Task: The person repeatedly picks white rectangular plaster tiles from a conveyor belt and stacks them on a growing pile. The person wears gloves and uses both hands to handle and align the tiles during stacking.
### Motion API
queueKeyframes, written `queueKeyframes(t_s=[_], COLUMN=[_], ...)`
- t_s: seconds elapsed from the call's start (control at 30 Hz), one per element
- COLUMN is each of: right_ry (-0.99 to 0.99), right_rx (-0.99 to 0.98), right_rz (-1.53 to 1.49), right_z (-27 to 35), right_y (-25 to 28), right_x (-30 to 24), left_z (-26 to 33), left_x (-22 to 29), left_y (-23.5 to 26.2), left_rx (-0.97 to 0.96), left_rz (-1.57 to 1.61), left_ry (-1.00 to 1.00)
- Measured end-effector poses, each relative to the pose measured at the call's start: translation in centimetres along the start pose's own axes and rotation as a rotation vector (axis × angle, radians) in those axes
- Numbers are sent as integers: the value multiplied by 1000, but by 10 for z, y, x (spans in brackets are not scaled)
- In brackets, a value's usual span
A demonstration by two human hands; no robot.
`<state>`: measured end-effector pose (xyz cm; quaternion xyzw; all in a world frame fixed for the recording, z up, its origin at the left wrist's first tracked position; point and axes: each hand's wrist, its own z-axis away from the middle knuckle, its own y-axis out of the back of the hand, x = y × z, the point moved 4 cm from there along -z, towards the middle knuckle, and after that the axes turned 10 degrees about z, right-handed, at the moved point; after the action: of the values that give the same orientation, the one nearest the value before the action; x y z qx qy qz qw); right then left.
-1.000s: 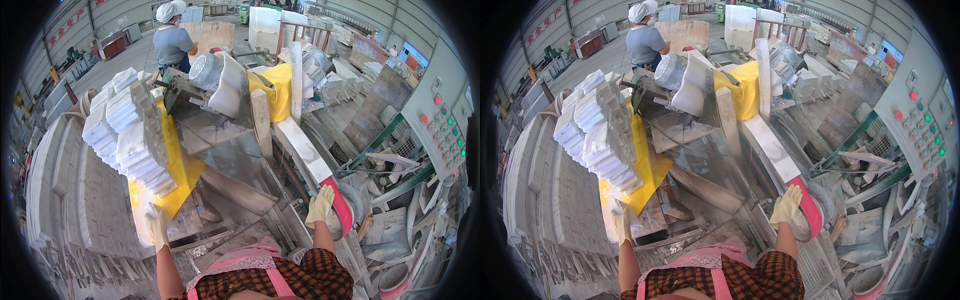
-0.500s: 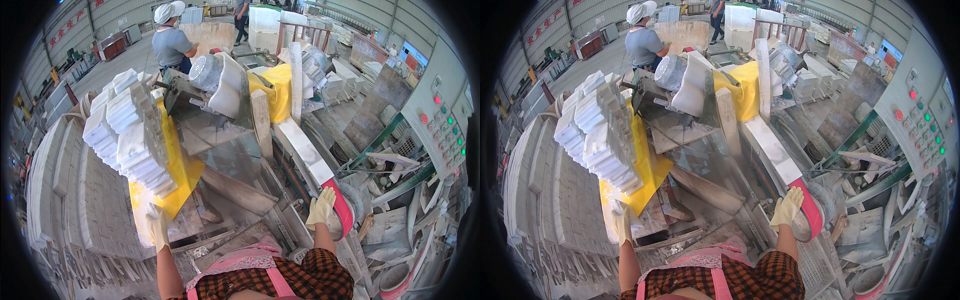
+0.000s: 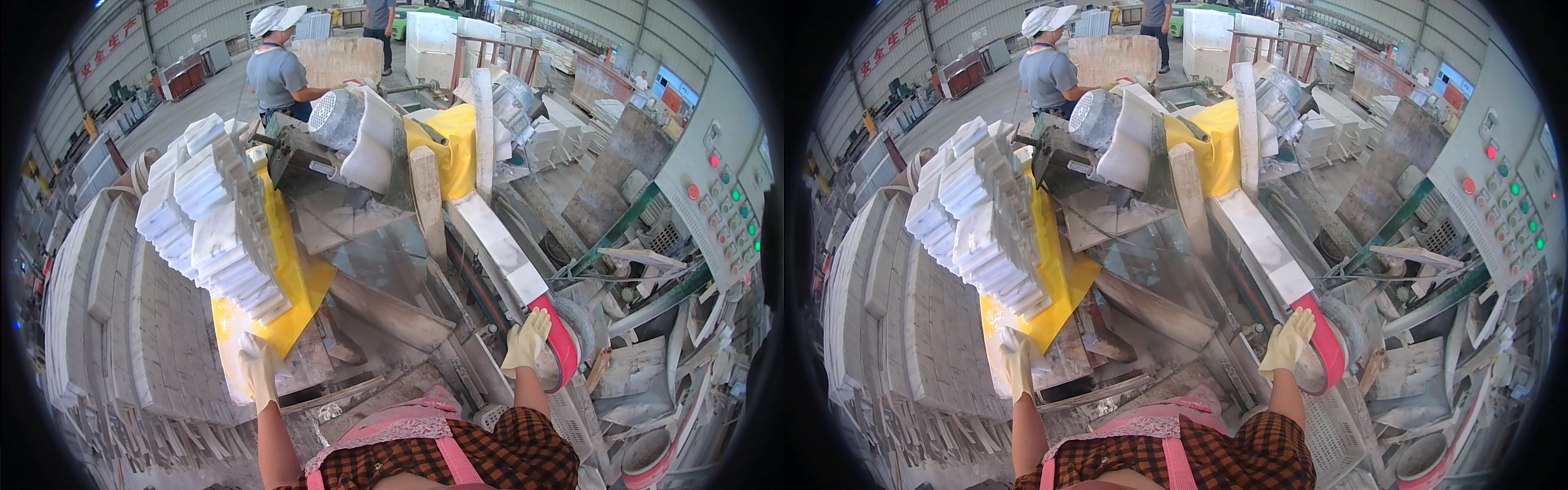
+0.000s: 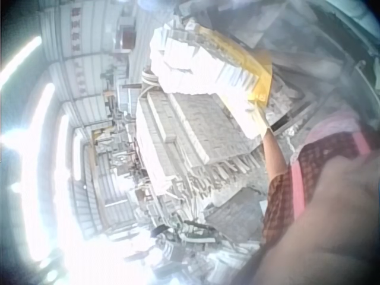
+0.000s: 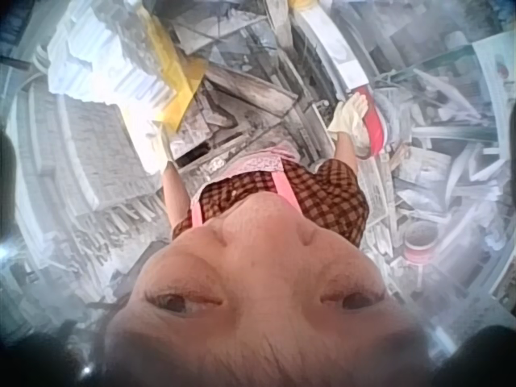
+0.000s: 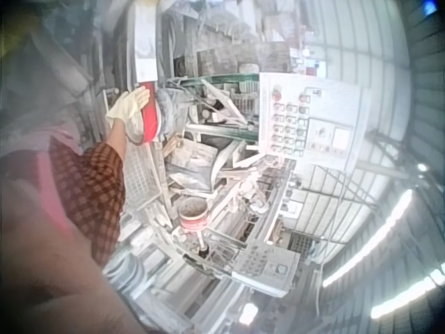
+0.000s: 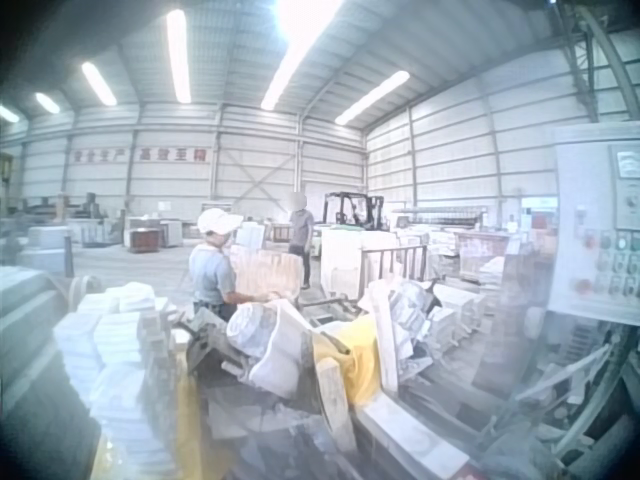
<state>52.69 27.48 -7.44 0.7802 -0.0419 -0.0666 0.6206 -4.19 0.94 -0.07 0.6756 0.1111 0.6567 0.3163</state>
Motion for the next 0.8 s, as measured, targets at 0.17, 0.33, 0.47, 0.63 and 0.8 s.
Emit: queueKeyframes(t_s=[0.17, 0.33, 0.47, 0.63, 0.8], right_ry=[-3, -2, -9, -9, -8], right_rx=[25, 72, 98, 80, 83], right_rz=[-5, -12, -23, -32, -24], right_z=[1, 3, 6, 9, 10], right_y=[-1, -4, -4, -1, 0], right_x=[3, 7, 9, 9, 12], left_z=[1, 0, 0, 1, 2], left_x=[2, 1, 0, 2, 2], left_y=[1, 0, 0, 0, 0], left_rx=[18, 27, 45, 34, 14], left_rz=[21, 0, 5, 11, 3], left_ry=[-1, -27, -34, -37, -6])
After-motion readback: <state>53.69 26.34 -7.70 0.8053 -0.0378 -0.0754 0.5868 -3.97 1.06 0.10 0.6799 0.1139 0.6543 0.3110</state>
